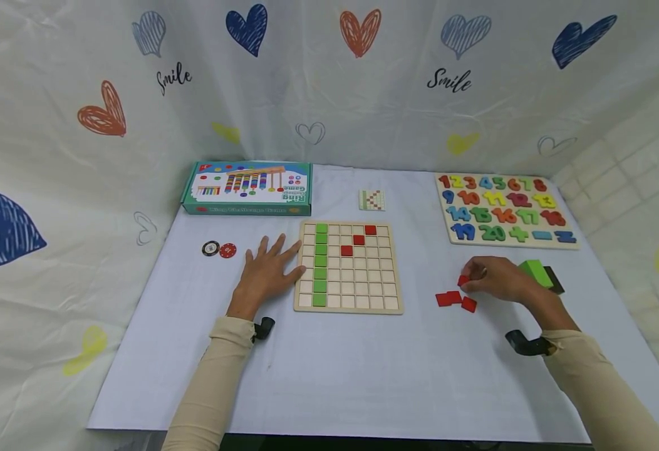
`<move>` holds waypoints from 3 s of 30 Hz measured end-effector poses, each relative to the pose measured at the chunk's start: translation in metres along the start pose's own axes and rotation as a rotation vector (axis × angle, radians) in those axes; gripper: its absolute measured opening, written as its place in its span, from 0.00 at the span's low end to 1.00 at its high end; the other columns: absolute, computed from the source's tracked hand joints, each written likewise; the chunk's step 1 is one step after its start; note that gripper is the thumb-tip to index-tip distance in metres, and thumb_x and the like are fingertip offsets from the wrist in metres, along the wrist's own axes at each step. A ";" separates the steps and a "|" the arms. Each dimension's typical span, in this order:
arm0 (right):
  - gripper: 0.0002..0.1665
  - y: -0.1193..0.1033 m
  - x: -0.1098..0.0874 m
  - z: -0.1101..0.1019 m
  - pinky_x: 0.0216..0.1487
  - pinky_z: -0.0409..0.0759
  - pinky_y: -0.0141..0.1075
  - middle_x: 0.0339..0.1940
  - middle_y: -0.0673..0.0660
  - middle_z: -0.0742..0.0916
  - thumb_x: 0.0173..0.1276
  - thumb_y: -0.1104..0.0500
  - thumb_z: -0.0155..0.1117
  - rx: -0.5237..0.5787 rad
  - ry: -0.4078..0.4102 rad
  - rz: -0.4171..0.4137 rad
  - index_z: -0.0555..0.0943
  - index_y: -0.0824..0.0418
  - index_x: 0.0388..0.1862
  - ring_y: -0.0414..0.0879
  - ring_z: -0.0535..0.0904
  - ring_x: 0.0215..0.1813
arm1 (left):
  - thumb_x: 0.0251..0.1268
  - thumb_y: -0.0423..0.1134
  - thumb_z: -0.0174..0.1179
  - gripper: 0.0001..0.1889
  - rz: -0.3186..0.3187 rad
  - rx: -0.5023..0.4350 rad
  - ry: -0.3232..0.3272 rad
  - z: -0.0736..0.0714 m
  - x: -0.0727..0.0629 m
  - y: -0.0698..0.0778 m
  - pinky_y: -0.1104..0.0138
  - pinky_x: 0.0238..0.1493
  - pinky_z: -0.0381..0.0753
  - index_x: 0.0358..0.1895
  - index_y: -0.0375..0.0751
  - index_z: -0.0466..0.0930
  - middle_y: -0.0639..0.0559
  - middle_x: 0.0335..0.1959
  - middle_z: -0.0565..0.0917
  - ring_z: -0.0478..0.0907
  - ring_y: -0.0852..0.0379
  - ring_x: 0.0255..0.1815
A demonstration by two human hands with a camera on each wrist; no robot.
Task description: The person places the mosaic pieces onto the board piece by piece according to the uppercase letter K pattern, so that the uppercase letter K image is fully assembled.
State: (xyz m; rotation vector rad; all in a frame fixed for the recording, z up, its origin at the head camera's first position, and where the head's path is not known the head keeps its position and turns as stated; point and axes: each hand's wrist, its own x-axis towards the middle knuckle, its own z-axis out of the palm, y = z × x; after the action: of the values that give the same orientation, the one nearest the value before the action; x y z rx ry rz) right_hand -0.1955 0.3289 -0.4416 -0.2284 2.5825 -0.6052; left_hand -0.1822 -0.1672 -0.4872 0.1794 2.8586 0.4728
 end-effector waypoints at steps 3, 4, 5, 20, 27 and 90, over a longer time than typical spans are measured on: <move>0.20 0.000 -0.001 0.001 0.44 0.84 0.42 0.44 0.58 0.86 0.67 0.55 0.79 -0.007 0.010 -0.022 0.82 0.63 0.49 0.54 0.81 0.48 | 0.79 0.64 0.53 0.37 0.002 0.001 0.001 -0.001 -0.001 0.001 0.28 0.80 0.43 0.86 0.62 0.57 0.46 0.89 0.51 0.39 0.33 0.89; 0.20 0.000 -0.001 0.002 0.44 0.85 0.42 0.44 0.58 0.86 0.66 0.55 0.80 -0.010 0.013 -0.028 0.82 0.63 0.49 0.54 0.82 0.48 | 0.79 0.64 0.53 0.37 0.003 -0.001 0.002 -0.001 -0.001 0.002 0.28 0.80 0.44 0.86 0.62 0.58 0.46 0.89 0.51 0.40 0.33 0.89; 0.20 0.000 -0.002 0.002 0.43 0.85 0.42 0.43 0.57 0.87 0.66 0.55 0.80 -0.013 0.017 -0.034 0.81 0.63 0.48 0.54 0.82 0.48 | 0.79 0.64 0.53 0.37 0.005 -0.003 0.002 -0.001 -0.001 0.002 0.28 0.80 0.44 0.86 0.62 0.58 0.46 0.89 0.51 0.40 0.33 0.89; 0.14 -0.018 -0.002 0.001 0.45 0.86 0.38 0.44 0.58 0.91 0.71 0.62 0.75 0.027 0.095 -0.161 0.84 0.64 0.52 0.52 0.86 0.47 | 0.79 0.63 0.54 0.37 0.009 -0.016 0.013 -0.004 -0.003 0.005 0.27 0.80 0.43 0.86 0.60 0.59 0.45 0.89 0.51 0.40 0.32 0.88; 0.10 -0.058 0.026 0.017 0.45 0.83 0.34 0.42 0.55 0.89 0.71 0.60 0.75 0.074 0.178 -0.224 0.87 0.61 0.48 0.51 0.83 0.47 | 0.79 0.62 0.54 0.37 0.004 -0.014 0.003 -0.004 -0.004 0.006 0.27 0.80 0.43 0.86 0.60 0.58 0.45 0.89 0.51 0.39 0.32 0.88; 0.11 -0.110 0.037 0.038 0.40 0.82 0.38 0.39 0.50 0.90 0.74 0.58 0.72 -0.060 0.182 -0.360 0.89 0.58 0.53 0.45 0.82 0.42 | 0.79 0.64 0.53 0.38 0.005 -0.014 0.007 0.002 -0.003 0.004 0.27 0.80 0.41 0.86 0.61 0.57 0.45 0.89 0.50 0.37 0.32 0.89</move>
State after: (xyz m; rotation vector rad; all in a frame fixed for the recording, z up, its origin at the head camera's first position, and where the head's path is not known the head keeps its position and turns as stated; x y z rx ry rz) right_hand -0.2040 0.2068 -0.4362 -0.6983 2.7582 -0.7014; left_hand -0.1789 -0.1631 -0.4875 0.1831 2.8618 0.4951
